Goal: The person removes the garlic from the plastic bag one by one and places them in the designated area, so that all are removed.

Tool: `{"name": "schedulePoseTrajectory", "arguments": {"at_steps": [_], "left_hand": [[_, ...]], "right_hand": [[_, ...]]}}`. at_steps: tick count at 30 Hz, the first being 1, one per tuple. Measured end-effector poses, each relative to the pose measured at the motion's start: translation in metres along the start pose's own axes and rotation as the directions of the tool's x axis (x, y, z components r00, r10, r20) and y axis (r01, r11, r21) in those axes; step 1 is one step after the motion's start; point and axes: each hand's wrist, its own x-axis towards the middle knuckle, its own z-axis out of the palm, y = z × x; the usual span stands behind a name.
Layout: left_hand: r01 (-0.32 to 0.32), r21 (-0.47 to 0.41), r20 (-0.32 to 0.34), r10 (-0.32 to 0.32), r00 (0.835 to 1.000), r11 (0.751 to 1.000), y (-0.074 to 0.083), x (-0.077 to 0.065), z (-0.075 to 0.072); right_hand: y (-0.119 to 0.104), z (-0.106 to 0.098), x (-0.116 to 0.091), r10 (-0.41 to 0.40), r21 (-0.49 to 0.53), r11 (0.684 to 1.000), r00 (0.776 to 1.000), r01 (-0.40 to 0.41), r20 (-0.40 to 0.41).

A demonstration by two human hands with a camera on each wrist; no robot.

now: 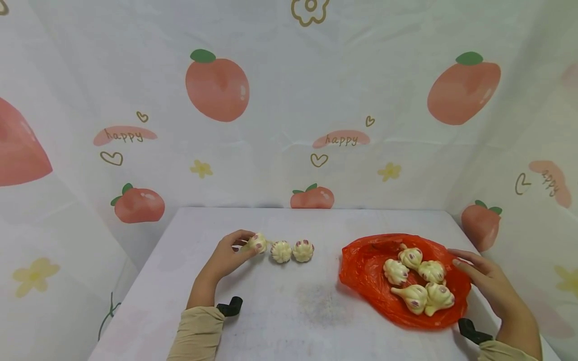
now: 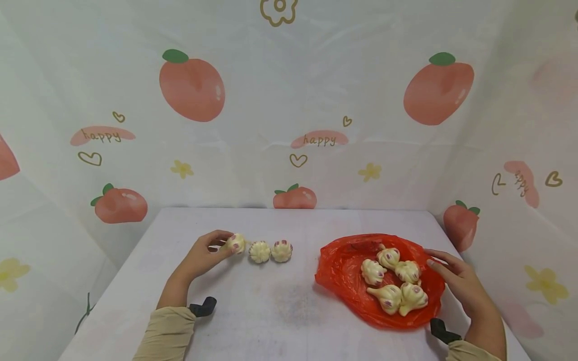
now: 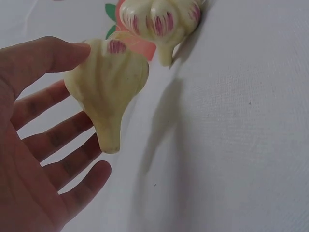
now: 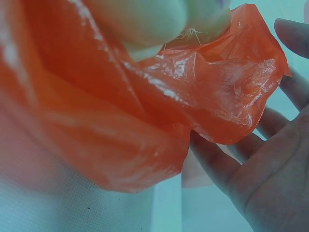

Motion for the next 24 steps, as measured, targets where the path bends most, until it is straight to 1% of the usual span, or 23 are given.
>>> {"name": "schedulePoseTrajectory", "arguments": {"at_steps": [10,15,20,24], "left_hand": [[0.024,0.011,0.028,-0.025,0.999,1.0,-0.005,0.0,0.0],[0.04,0.03,0.034,-0.041,0.999,0.999,-0.008,-0.001,-0.001],[0.041,0.044,0.037,-0.042,0.998,0.998,-0.011,-0.001,-0.003],[0.042,0.042,0.056,-0.044,0.997,0.998,-0.013,-0.002,-0.003]], "right_hand": [[0.0,-0.001,0.0,-0.012,-0.01,1.0,1.0,0.012,-0.002],[0.001,0.0,0.001,-0.014,-0.008,1.0,1.0,0.014,-0.001],[0.001,0.0,0.001,-0.012,-0.01,1.0,1.0,0.012,-0.002],[0.001,0.0,0.002,-0.001,0.0,1.0,1.0,0.001,0.002]]}}
